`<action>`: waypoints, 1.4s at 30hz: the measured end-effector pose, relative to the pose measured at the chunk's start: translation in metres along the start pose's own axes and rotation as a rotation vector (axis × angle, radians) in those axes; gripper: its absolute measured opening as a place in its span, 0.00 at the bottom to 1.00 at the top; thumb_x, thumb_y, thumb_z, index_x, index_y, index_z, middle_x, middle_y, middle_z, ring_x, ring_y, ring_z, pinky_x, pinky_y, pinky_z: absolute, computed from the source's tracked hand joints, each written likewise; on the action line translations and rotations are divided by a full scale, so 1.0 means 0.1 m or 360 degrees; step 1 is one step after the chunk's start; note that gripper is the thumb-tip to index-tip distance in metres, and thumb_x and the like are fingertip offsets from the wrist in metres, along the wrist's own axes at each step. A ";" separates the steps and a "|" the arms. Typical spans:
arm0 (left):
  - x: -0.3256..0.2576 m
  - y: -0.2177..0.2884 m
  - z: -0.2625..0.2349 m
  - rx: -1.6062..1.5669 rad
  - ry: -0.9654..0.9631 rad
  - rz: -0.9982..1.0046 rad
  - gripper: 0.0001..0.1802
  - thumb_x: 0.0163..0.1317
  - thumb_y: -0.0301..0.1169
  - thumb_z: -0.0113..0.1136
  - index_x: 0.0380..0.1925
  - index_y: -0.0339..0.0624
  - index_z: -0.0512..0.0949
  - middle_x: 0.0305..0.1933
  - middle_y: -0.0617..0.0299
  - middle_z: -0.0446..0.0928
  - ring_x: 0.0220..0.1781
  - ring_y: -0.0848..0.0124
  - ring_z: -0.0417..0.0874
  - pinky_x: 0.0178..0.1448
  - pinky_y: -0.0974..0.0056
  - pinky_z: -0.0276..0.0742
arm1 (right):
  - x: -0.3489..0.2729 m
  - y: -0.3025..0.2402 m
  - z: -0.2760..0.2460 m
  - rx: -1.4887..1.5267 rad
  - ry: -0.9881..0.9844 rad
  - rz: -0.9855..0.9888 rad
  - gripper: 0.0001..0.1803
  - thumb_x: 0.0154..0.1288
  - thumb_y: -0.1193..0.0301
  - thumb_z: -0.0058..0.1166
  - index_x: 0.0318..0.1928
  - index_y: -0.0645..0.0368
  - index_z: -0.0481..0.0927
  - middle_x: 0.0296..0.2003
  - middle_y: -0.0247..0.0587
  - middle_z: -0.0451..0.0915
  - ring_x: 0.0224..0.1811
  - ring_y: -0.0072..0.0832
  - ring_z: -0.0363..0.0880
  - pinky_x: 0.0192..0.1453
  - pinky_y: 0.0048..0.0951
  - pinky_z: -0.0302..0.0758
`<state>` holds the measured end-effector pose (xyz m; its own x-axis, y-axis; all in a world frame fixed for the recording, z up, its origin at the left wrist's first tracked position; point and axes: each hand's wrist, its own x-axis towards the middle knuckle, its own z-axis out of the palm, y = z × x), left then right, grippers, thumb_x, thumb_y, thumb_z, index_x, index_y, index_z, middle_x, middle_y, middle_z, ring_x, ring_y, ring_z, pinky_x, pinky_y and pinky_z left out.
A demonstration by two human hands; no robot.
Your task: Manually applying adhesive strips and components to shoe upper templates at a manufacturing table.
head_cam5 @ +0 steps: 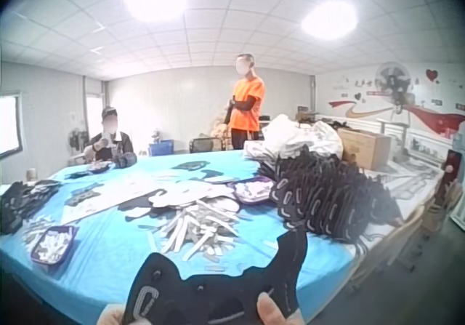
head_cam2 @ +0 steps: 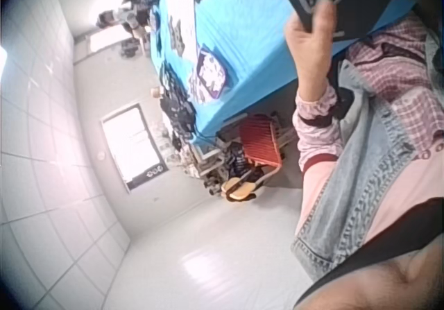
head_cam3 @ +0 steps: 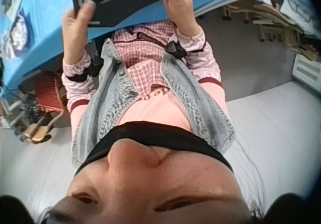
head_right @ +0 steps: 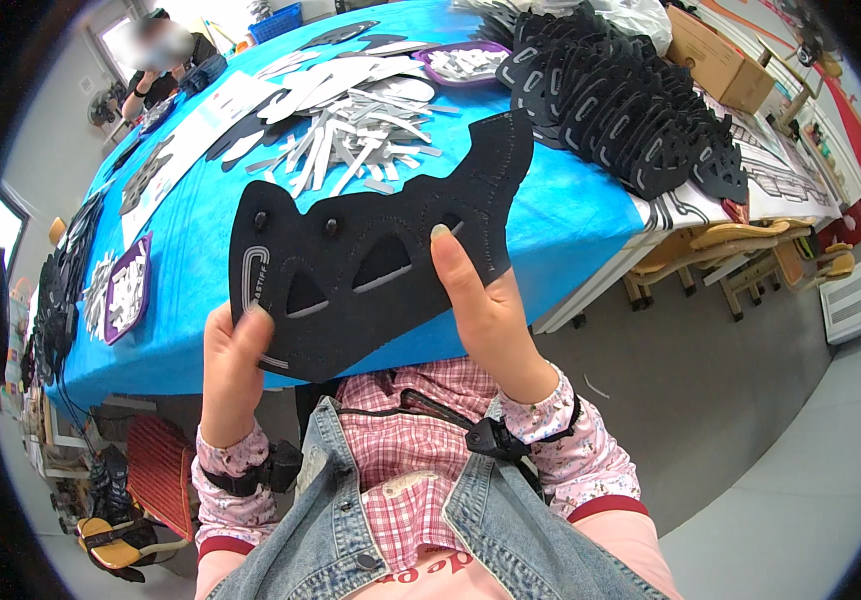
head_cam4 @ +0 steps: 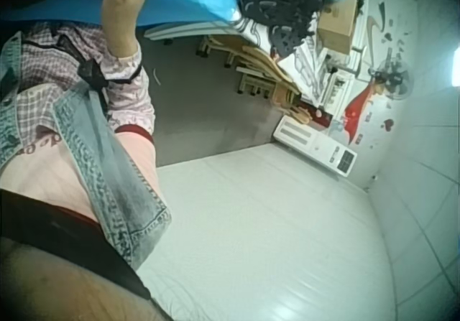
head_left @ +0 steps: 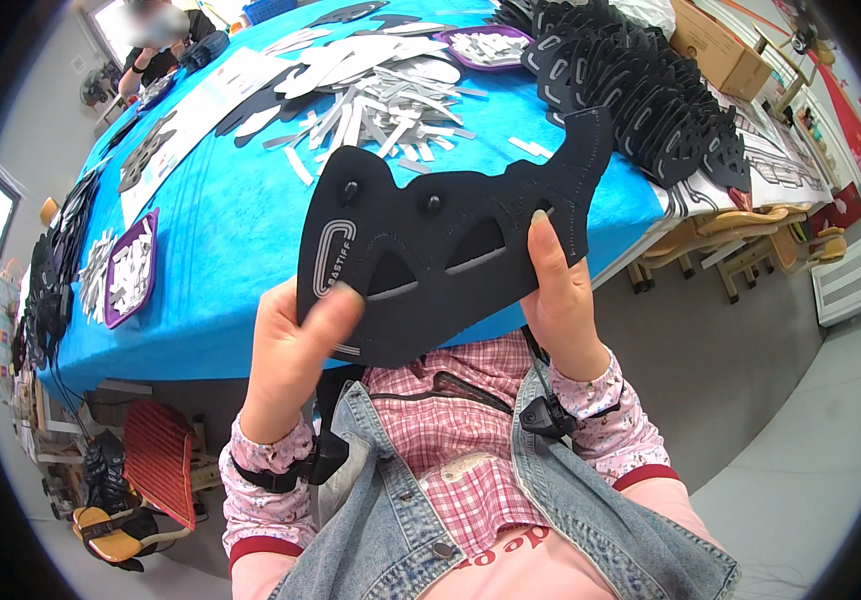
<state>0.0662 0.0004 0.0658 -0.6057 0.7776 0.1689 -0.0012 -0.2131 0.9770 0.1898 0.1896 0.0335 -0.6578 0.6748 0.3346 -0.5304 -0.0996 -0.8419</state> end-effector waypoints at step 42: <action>0.09 0.04 0.05 0.0705 0.0247 0.0011 0.22 0.71 0.37 0.44 0.60 0.37 0.66 0.47 0.55 0.76 0.41 0.73 0.80 0.50 0.67 0.77 | 1.12 -0.42 -3.39 -0.2615 0.1328 -0.0082 0.55 0.48 0.37 0.58 0.61 0.75 0.61 0.57 0.60 0.68 0.63 0.48 0.62 0.67 0.43 0.55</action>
<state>0.0644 0.0094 0.0720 -0.7164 0.6721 0.1872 0.3227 0.0813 0.9430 0.3201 0.5173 -0.0372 0.0162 0.8481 0.5296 0.7916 0.3127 -0.5250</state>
